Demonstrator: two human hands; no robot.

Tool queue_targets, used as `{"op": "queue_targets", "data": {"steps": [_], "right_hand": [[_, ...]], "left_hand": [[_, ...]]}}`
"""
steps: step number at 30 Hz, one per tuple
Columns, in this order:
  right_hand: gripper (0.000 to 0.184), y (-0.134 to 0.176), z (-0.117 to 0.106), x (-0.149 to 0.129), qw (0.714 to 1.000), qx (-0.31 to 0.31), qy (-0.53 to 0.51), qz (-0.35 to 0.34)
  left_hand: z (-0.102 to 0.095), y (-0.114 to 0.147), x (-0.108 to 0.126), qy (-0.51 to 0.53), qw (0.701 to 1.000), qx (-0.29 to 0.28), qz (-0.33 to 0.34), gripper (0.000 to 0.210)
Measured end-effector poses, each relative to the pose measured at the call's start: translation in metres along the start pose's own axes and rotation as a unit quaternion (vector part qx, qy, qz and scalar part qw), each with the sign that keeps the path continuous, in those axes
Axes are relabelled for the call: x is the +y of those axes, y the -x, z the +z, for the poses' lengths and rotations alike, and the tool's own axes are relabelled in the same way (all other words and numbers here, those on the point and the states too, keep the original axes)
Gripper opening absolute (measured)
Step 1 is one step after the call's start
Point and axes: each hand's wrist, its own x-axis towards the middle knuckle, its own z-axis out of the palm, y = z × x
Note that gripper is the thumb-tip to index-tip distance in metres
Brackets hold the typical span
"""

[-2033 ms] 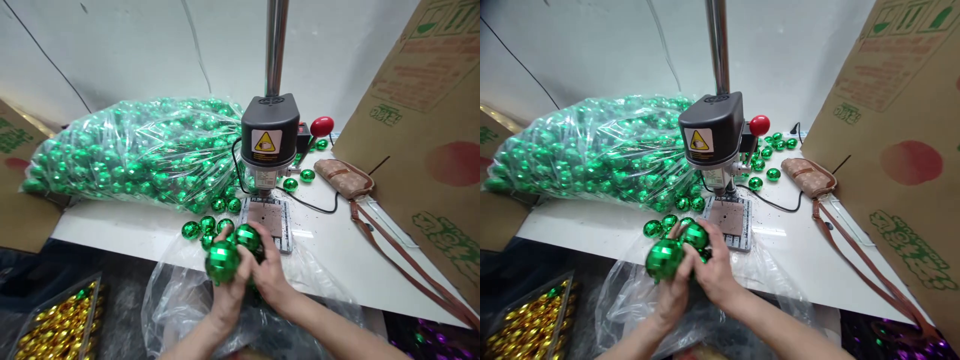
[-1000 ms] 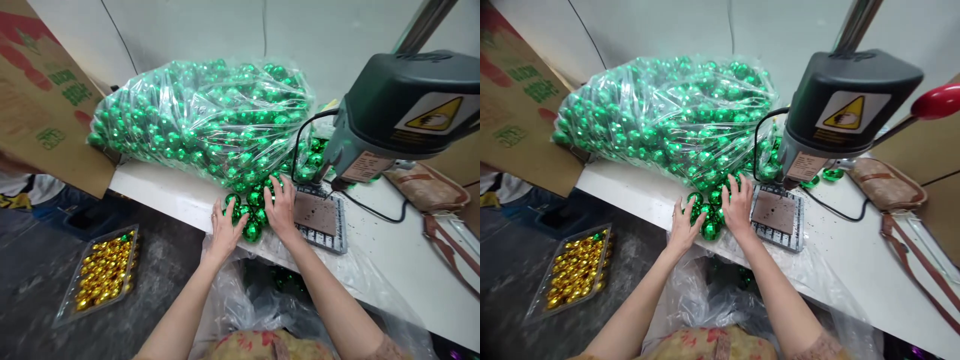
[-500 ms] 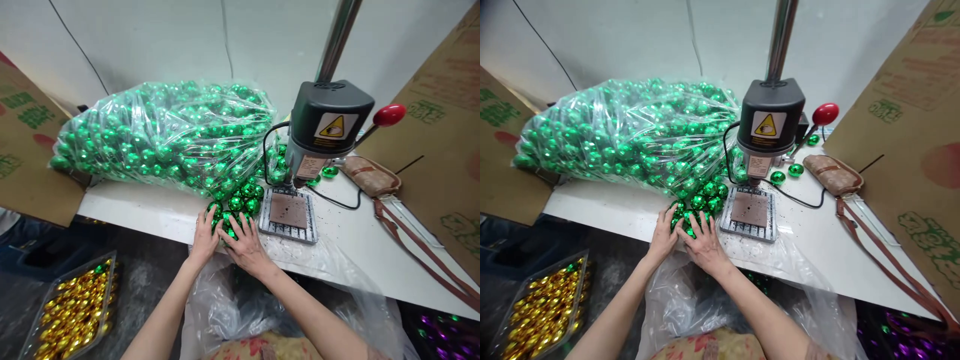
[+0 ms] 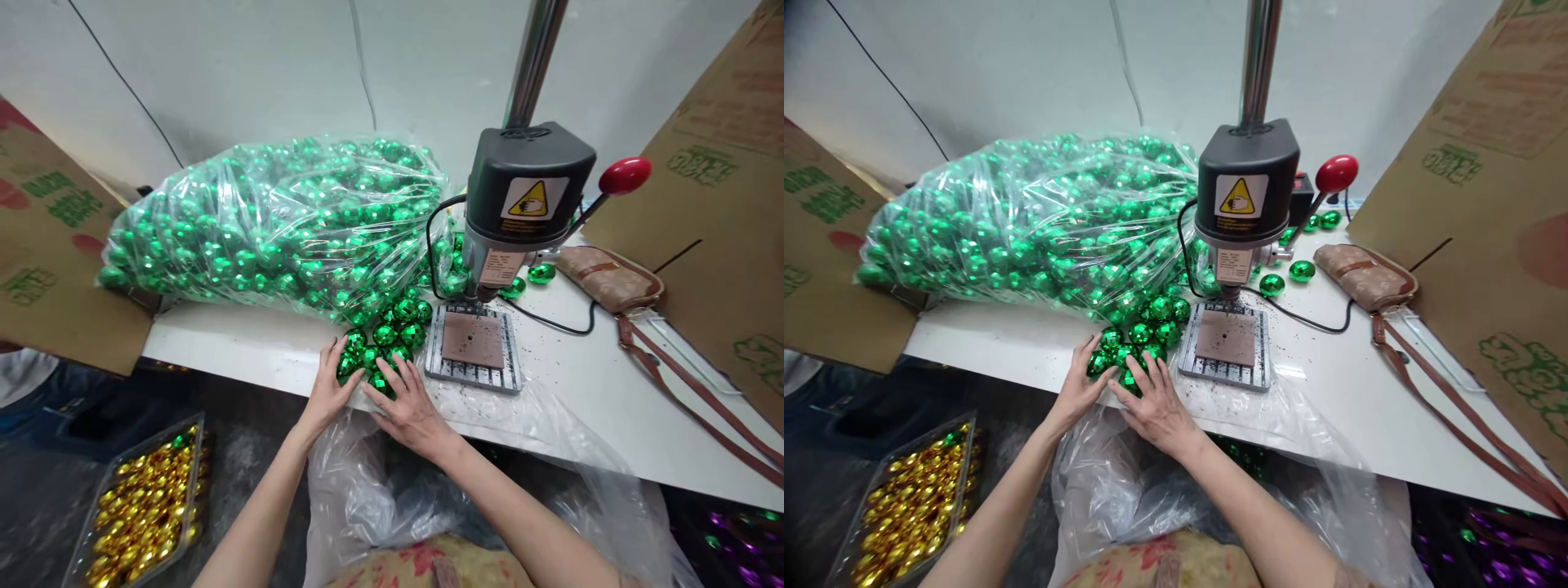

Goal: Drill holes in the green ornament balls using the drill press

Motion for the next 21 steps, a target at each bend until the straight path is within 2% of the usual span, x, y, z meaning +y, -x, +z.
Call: {"op": "queue_targets", "data": {"steps": [7,9,11,15,18,21], "right_hand": [[0.053,-0.003,-0.006,0.002,0.999,0.032,-0.008,-0.017],[0.052,0.000,-0.012,0.004,0.998,0.048,-0.016,-0.022],[0.049,0.003,-0.022,0.009,0.997,0.072,-0.025,-0.027],[0.041,0.007,-0.055,0.031,0.989,0.139,-0.042,-0.019],[0.043,0.006,-0.082,0.051,0.979,0.198,-0.036,0.018],[0.043,0.003,-0.102,0.063,0.975,0.219,-0.016,0.017]], "left_hand": [[-0.014,-0.004,-0.001,0.017,0.999,-0.021,0.026,0.057],[-0.017,-0.002,-0.001,0.024,0.999,-0.011,0.018,0.052],[-0.017,0.000,0.000,0.040,0.999,0.015,0.005,0.045],[-0.011,0.002,0.003,0.064,0.992,0.104,-0.024,0.032],[-0.006,0.001,0.009,0.078,0.984,0.149,-0.050,0.030],[-0.005,-0.002,0.016,0.087,0.975,0.192,-0.069,0.030]]}}
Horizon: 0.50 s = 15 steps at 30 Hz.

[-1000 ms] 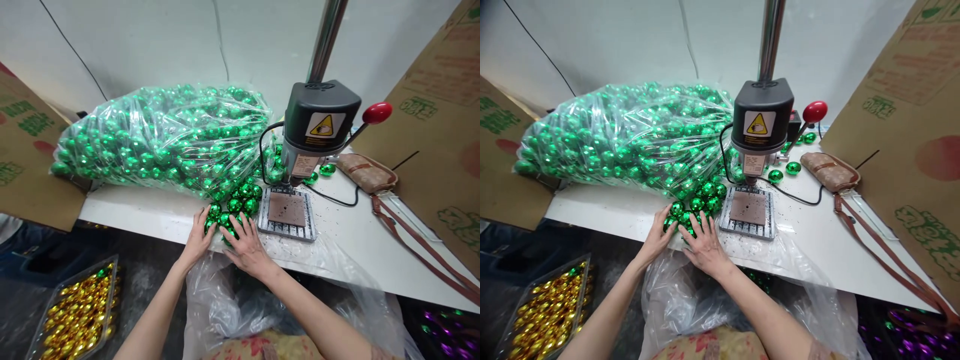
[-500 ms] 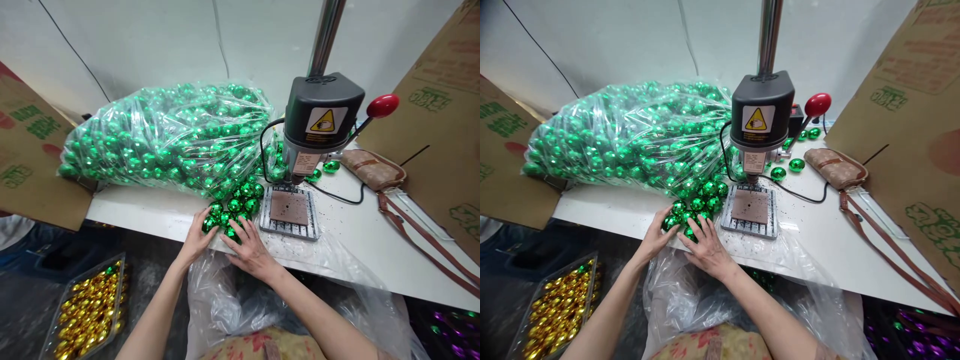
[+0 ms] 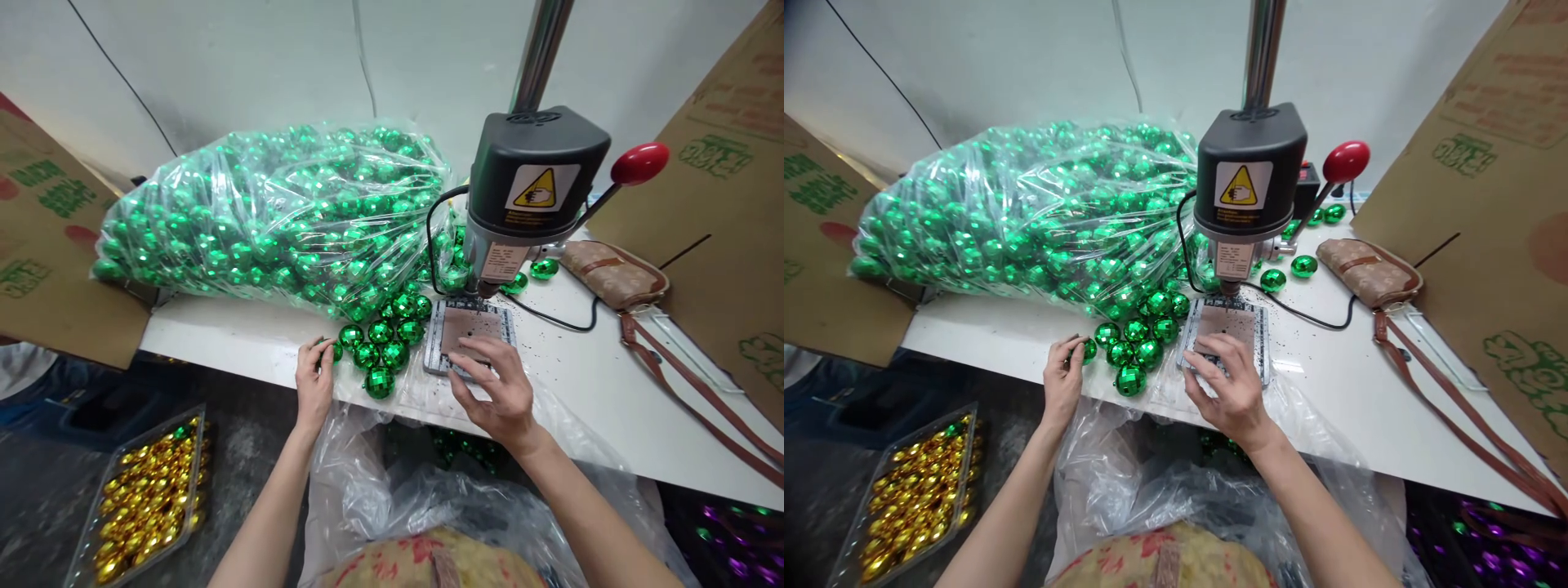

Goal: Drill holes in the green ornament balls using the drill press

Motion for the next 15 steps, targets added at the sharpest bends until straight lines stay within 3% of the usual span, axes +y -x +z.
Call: {"op": "queue_targets", "data": {"steps": [3,6,11,15], "right_hand": [[0.042,-0.009,-0.013,0.005,0.999,-0.007,0.008,-0.034],[0.042,-0.017,-0.026,0.011,0.999,0.036,0.021,-0.001],[0.040,-0.034,-0.045,0.026,0.992,0.102,0.018,0.077],[0.035,-0.049,-0.055,0.036,0.977,0.176,-0.016,0.119]], "left_hand": [[-0.002,-0.004,0.007,0.035,0.997,0.061,-0.033,0.033],[-0.004,-0.011,0.011,0.146,0.978,0.103,-0.107,0.037],[0.000,-0.024,0.010,0.336,0.912,0.093,-0.216,0.052],[0.004,-0.034,0.005,0.373,0.891,0.102,-0.239,0.052]]}}
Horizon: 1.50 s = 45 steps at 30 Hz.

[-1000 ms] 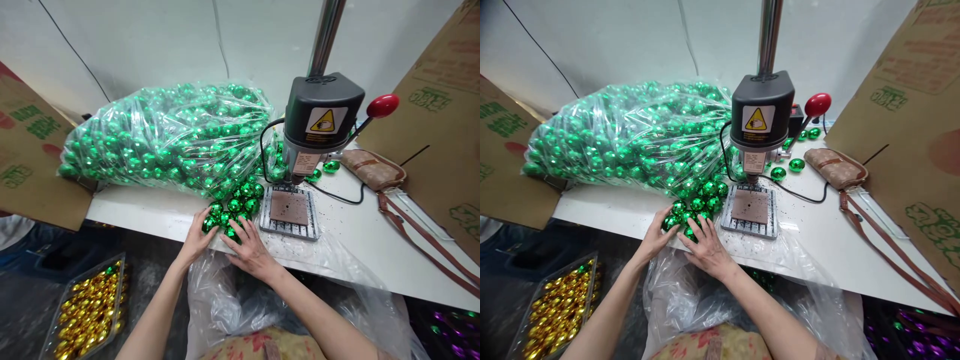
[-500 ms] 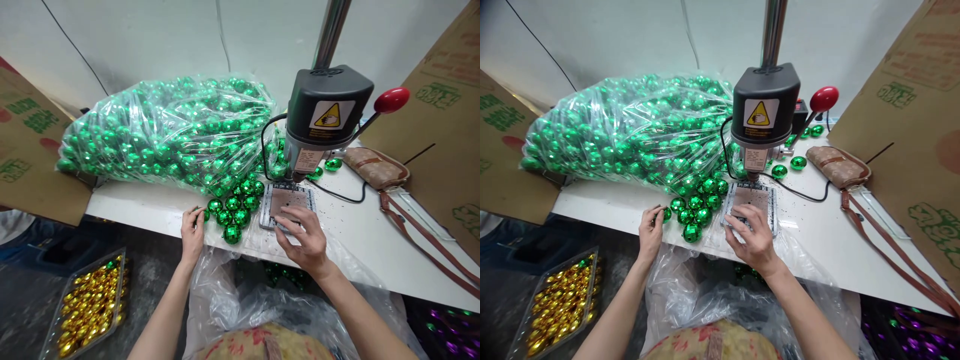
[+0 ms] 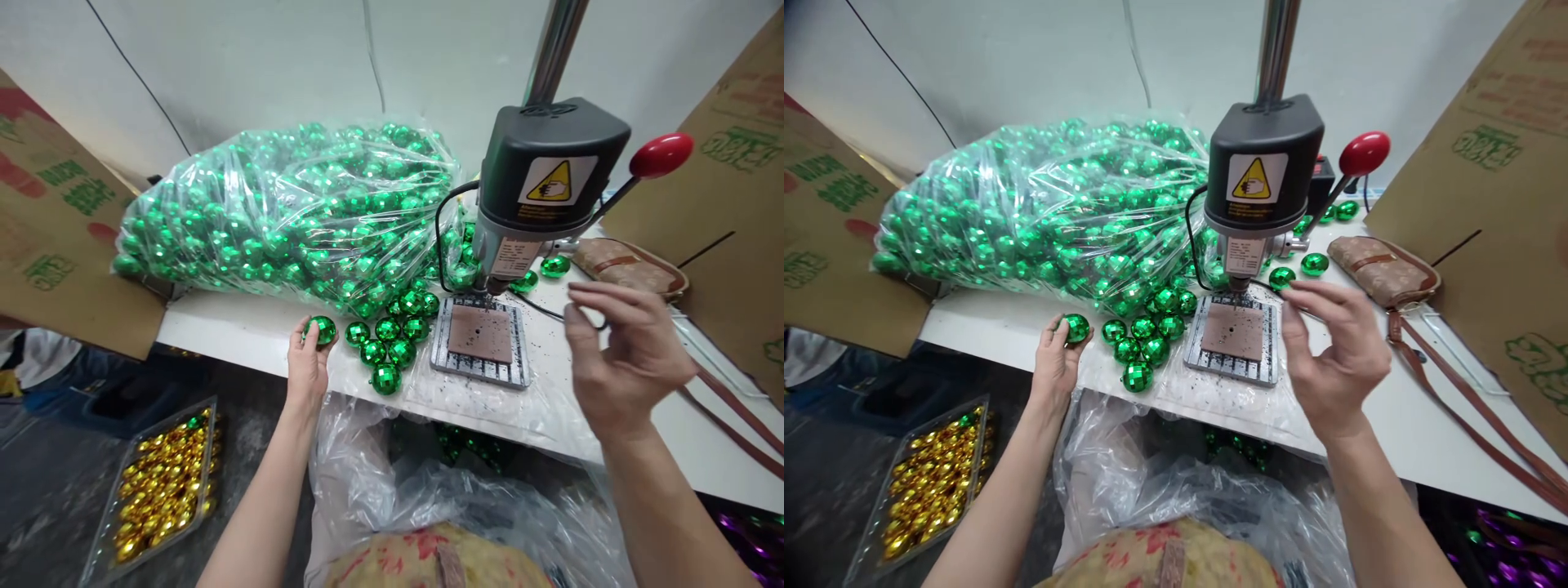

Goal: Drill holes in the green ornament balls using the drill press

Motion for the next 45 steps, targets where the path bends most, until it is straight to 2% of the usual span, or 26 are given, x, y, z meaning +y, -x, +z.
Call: {"op": "queue_targets", "data": {"steps": [3,5,7,8,10,11,13,14,16,19,21,27,31,35,39,45], "right_hand": [[0.032,-0.013,-0.006,0.003,0.998,0.045,0.002,0.045],[0.034,-0.018,-0.011,0.001,0.998,0.057,0.017,0.030],[0.041,-0.015,-0.013,-0.009,0.998,0.044,0.032,-0.019],[0.046,-0.009,-0.011,-0.017,0.998,0.018,0.030,-0.046],[0.050,0.014,0.001,-0.037,0.991,-0.076,0.010,-0.107],[0.049,0.030,0.010,-0.049,0.980,-0.144,-0.020,-0.138],[0.041,0.069,0.036,-0.068,0.933,-0.276,-0.059,-0.225],[0.039,0.089,0.051,-0.075,0.913,-0.327,-0.048,-0.238],[0.040,0.122,0.082,-0.078,0.901,-0.371,-0.005,-0.225],[0.045,0.147,0.116,-0.065,0.896,-0.390,0.018,-0.211],[0.048,0.149,0.127,-0.050,0.896,-0.400,0.031,-0.190],[0.052,0.142,0.139,-0.026,0.889,-0.436,0.048,-0.132],[0.052,0.141,0.149,-0.021,0.889,-0.444,0.058,-0.093],[0.055,0.140,0.150,-0.020,0.892,-0.440,0.069,-0.072],[0.057,0.142,0.141,-0.026,0.894,-0.436,0.060,-0.089],[0.053,0.149,0.125,-0.033,0.898,-0.420,0.044,-0.123]], "left_hand": [[0.000,-0.003,0.000,-0.032,0.999,0.028,0.006,0.052],[-0.001,0.000,0.001,-0.056,0.998,0.038,0.015,0.053],[-0.002,0.006,0.002,-0.075,0.996,0.038,0.019,0.054],[-0.002,0.010,0.001,-0.083,0.996,0.037,0.022,0.054],[-0.002,0.019,-0.003,-0.094,0.994,0.034,0.031,0.052],[0.000,0.022,-0.007,-0.102,0.993,0.033,0.041,0.051],[0.004,0.027,-0.016,-0.129,0.989,0.028,0.071,0.050],[0.007,0.028,-0.022,-0.144,0.985,0.024,0.089,0.050],[0.013,0.026,-0.032,-0.168,0.979,0.019,0.117,0.050],[0.023,0.016,-0.041,-0.164,0.980,0.021,0.115,0.050],[0.027,0.009,-0.042,-0.143,0.985,0.031,0.092,0.050],[0.020,0.003,-0.044,-0.060,0.997,0.045,0.014,0.044],[0.010,0.011,-0.048,0.008,0.998,0.062,0.007,0.040],[0.004,0.016,-0.047,-0.014,0.999,0.037,0.015,0.044],[0.001,0.015,-0.040,-0.053,0.998,0.020,0.026,0.047],[0.001,0.023,-0.038,-0.047,0.997,0.049,0.026,0.047]]}}
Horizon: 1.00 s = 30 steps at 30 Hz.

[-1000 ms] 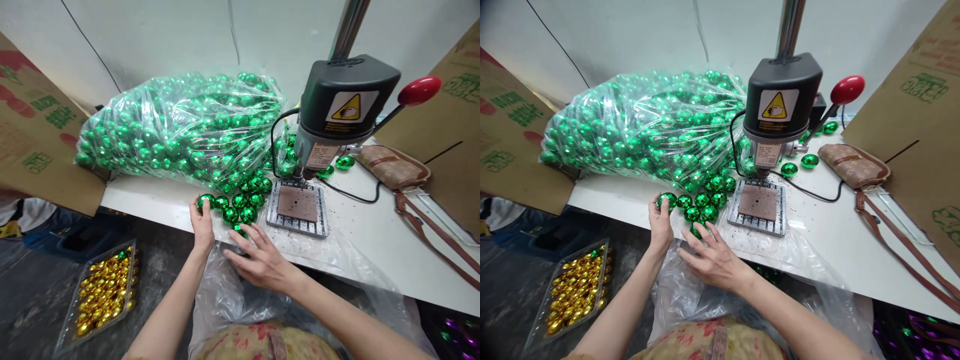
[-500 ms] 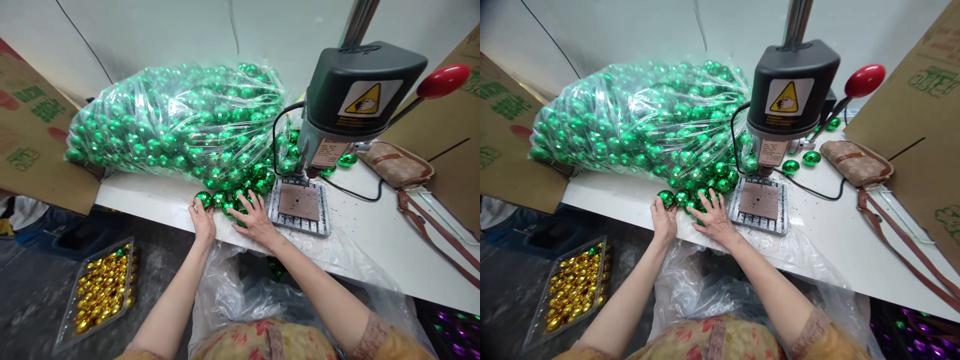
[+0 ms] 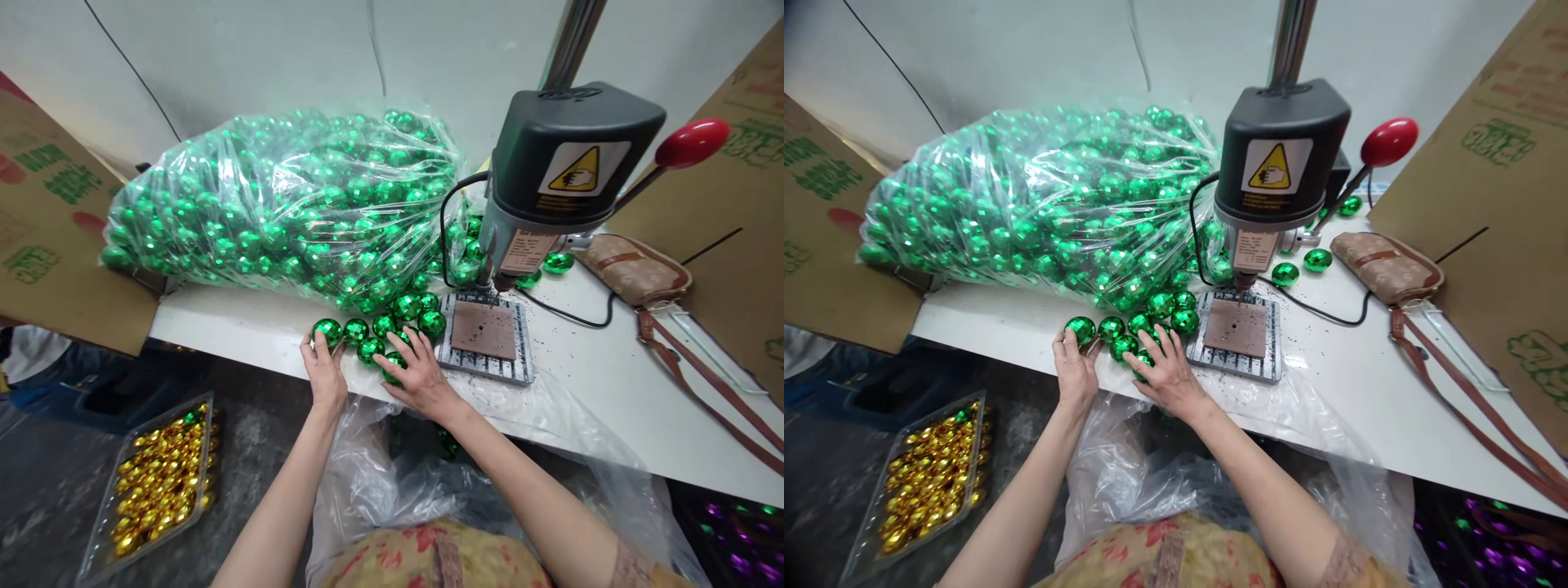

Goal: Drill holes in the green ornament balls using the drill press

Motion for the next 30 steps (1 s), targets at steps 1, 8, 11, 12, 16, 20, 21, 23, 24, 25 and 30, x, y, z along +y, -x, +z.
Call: {"op": "queue_targets", "data": {"steps": [1,8,11,12,16,20,21,23,24,25,30], "right_hand": [[0.052,0.002,0.000,0.000,1.000,0.004,0.000,0.000],[0.054,0.004,-0.001,-0.002,1.000,0.010,-0.005,-0.007],[0.058,0.005,-0.002,-0.004,1.000,0.007,-0.006,-0.013],[0.059,0.006,-0.002,-0.005,1.000,0.006,-0.007,-0.016],[0.056,0.007,-0.004,-0.008,1.000,0.009,-0.005,-0.026],[0.053,0.009,-0.010,-0.010,0.999,0.027,-0.008,-0.036],[0.053,0.010,-0.012,-0.010,0.999,0.033,-0.009,-0.039],[0.053,0.013,-0.019,-0.008,0.998,0.043,-0.011,-0.046],[0.052,0.016,-0.023,-0.006,0.998,0.046,-0.012,-0.050],[0.051,0.018,-0.027,-0.004,0.997,0.049,-0.013,-0.054],[0.044,0.029,-0.034,-0.002,0.996,0.056,-0.009,-0.069]], "left_hand": [[0.001,0.003,-0.001,0.002,1.000,0.007,0.004,0.046],[0.007,0.014,-0.001,-0.002,1.000,0.023,0.009,0.045],[0.007,0.013,0.002,-0.023,0.999,0.022,0.011,0.047],[0.007,0.013,0.004,-0.032,0.999,0.022,0.014,0.048],[0.004,0.014,0.010,-0.057,0.998,0.020,0.013,0.049],[0.000,0.015,0.016,-0.078,0.996,0.028,0.031,0.051],[-0.001,0.015,0.017,-0.087,0.995,0.031,0.047,0.052],[-0.002,0.014,0.018,-0.111,0.990,0.029,0.084,0.056],[-0.003,0.014,0.018,-0.126,0.986,0.023,0.103,0.056],[-0.004,0.014,0.017,-0.141,0.982,0.016,0.121,0.056],[-0.003,0.019,0.010,-0.188,0.969,0.018,0.161,0.055]]}}
